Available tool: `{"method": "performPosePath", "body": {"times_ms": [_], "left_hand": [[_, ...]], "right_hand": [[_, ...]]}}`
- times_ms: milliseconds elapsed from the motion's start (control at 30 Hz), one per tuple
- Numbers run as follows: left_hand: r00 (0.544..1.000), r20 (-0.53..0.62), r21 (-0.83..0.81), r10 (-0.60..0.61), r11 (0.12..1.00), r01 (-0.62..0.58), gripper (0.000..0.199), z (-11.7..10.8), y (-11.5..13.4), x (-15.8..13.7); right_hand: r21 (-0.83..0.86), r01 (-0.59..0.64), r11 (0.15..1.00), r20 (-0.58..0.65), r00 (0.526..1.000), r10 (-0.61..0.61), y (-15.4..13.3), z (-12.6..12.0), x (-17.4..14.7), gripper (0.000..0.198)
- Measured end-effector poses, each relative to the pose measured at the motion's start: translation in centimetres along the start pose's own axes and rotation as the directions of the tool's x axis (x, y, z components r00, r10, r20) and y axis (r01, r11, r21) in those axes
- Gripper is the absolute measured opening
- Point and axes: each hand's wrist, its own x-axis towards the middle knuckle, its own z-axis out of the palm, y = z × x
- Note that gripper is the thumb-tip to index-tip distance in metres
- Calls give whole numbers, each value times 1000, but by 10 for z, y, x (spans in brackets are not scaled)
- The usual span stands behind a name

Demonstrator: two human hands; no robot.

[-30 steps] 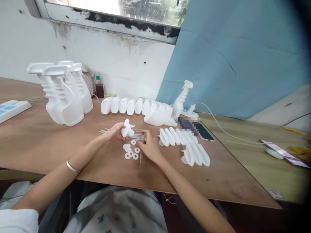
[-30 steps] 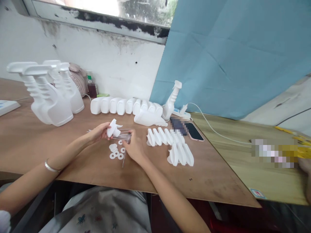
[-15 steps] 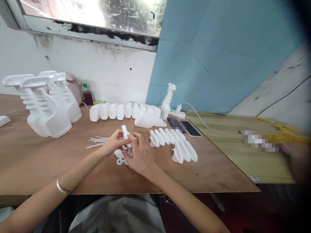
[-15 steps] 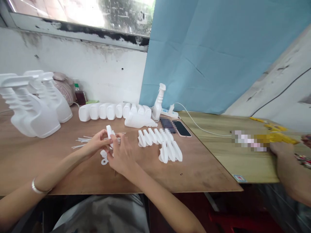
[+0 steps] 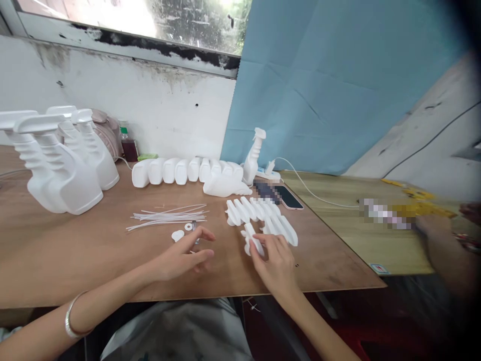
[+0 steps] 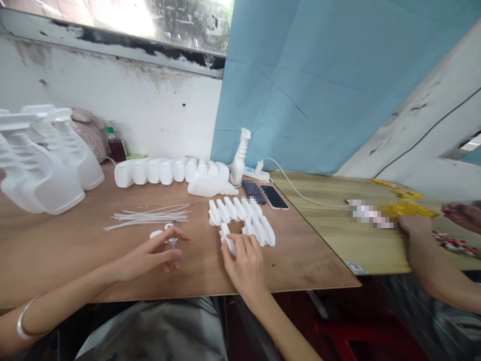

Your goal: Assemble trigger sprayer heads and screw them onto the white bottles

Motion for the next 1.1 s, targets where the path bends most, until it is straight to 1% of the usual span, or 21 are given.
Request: {"method": "performPosePath", "body": {"times_ms": [67,200,300,467,600,667,700,733,767,800,833,867,900,933,967,1000,1033,1067,1100], "left_hand": [[1000,3,92,13,996,-13,30,-2,0,-4],[998,-19,177,57,983,-53,25,-7,-4,-7],[996,-40,216,84,974,-74,21,-12,-8,-10],[991,-53,231,121,967,-106,18,-25,-12,-20],[979,-123,253,164,959,-129,21,-36,-11,-28],[964,-194,327,183,938,-112,22,-42,-10,-31],[945,-257,397,204,913,-89,22,-45,-10,-33],[910,-338,488,238,872,-47,22,-50,-9,-35],[857,-430,583,285,812,22,21,-57,-9,-37],[781,-523,661,341,741,119,20,-66,-8,-41],[683,-609,706,404,669,234,19,-76,-8,-44],[571,-677,712,464,609,349,20,-89,-8,-49],[451,-729,683,514,576,448,22,-104,-8,-54],[325,-762,638,560,567,520,25,-120,-9,-60],[216,-774,597,595,573,561,28,-137,-11,-66],[126,-779,564,614,599,569,32,-155,-14,-71],[68,-789,537,610,633,558,34,-172,-18,-75],[57,-807,520,587,663,539,35,-187,-22,-79],[37,-821,504,570,691,519,36,-201,-26,-81]], "right_hand": [[-64,-20,998,-20,1000,19,15,0,-4,4],[-133,-37,990,-4,999,37,33,7,-5,7],[-179,-34,983,16,999,38,39,10,-4,9],[-276,-34,960,29,999,44,45,11,-3,13],[-282,-19,959,41,999,32,46,13,0,14],[-287,-3,958,44,999,16,46,16,3,14],[-294,9,956,41,999,3,46,17,4,15],[-302,22,953,37,999,-11,47,17,5,15],[-310,36,950,34,999,-26,47,18,5,15],[-320,48,946,26,999,-41,47,18,6,15],[-332,60,941,18,998,-57,47,18,6,15],[-345,72,936,5,997,-75,47,18,6,15],[-357,82,931,-15,995,-94,47,18,6,15],[-364,89,927,-45,993,-113,46,17,6,17],[-361,93,928,-83,988,-131,45,17,7,19],[-350,96,932,-125,981,-148,43,16,8,20],[-332,99,938,-172,971,-164,40,15,9,22],[-312,105,944,-215,960,-178,36,14,11,22],[-293,120,949,-248,949,-196,32,12,13,23]]}}
